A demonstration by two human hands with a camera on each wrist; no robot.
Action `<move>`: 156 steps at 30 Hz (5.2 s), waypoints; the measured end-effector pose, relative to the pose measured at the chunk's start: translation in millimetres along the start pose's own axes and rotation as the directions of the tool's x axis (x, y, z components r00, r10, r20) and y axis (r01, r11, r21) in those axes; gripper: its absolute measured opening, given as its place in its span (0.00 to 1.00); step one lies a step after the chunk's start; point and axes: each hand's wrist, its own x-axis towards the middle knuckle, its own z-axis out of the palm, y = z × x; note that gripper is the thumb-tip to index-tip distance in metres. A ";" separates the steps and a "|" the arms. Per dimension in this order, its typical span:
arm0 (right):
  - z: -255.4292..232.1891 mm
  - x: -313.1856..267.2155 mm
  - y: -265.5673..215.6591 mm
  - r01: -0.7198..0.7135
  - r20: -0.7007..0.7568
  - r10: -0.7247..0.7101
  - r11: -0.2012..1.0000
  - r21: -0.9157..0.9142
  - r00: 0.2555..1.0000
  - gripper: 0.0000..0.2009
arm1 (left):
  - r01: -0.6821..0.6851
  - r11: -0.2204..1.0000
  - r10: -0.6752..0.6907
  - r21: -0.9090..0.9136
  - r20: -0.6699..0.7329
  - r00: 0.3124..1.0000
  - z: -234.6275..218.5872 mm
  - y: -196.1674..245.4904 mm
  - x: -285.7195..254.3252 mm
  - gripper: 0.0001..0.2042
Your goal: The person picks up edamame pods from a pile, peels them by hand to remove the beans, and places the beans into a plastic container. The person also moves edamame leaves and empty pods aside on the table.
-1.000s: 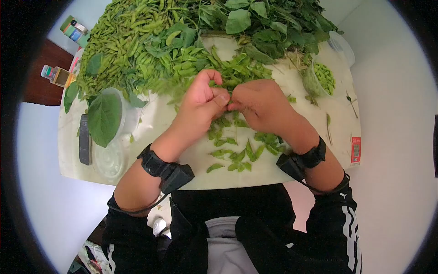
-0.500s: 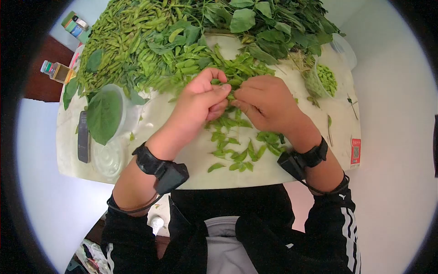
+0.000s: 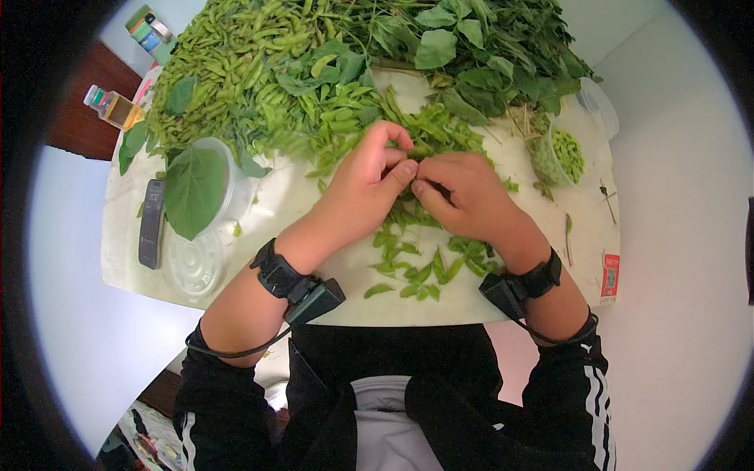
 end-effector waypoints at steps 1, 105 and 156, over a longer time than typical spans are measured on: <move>-1.0 0.6 -3.9 -0.052 -0.013 0.052 0.998 0.026 0.999 0.06 | 0.014 1.000 -0.014 -0.006 0.033 0.999 -0.7 0.5 0.3 0.09; -54.9 176.1 -58.7 -0.109 -0.190 0.084 0.986 -0.124 0.978 0.26 | -0.192 0.823 0.233 0.535 -0.009 0.973 -16.1 11.6 -3.8 0.11; -69.4 262.7 0.3 -0.265 -0.307 0.390 0.887 0.378 0.868 0.19 | -0.441 0.301 0.404 0.846 0.306 0.862 -6.2 23.9 -1.1 0.16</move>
